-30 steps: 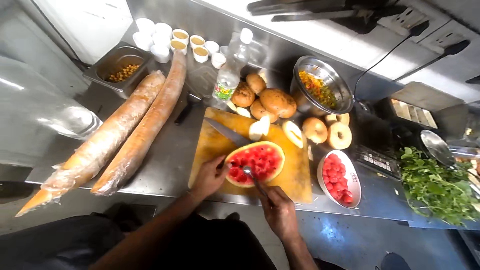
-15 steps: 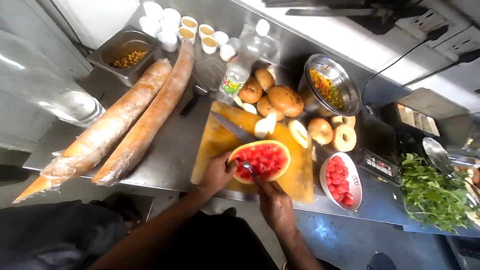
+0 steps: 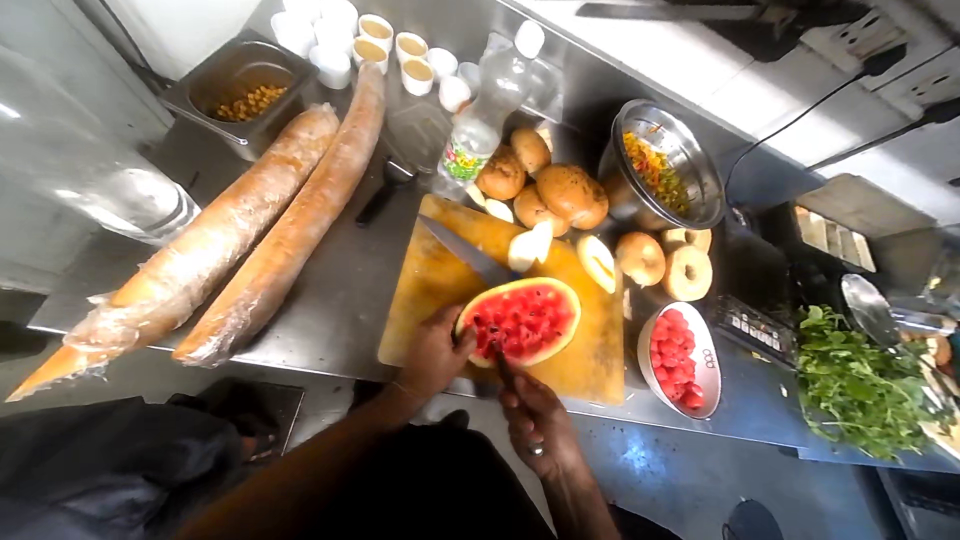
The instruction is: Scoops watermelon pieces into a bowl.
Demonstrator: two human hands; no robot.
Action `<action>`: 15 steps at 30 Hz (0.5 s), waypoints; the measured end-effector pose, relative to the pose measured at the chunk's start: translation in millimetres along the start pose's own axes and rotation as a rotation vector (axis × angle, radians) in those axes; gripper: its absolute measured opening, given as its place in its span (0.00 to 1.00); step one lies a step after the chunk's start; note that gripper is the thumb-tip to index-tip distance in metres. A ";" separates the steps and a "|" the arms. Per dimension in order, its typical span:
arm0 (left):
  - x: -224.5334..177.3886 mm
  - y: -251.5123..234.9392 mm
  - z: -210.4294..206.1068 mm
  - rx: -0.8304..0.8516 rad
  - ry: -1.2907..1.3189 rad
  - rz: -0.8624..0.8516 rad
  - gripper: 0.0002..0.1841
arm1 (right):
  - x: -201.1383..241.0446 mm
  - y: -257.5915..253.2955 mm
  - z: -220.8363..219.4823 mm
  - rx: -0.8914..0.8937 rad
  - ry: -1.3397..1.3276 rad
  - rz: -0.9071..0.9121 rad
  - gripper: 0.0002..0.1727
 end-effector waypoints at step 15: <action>-1.0 -8.5 5.2 0.017 -0.035 0.016 0.14 | -9.4 -15.5 30.3 0.322 -0.189 0.157 0.21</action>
Point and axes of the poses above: each hand's wrist, its own y-axis away from the middle knuckle, its own z-axis out of the back of the hand, x = y × z, the point moved 1 cm from there along -y, towards the middle knuckle, and after that the axes turned 13 degrees about -x, right-handed, at the moved point
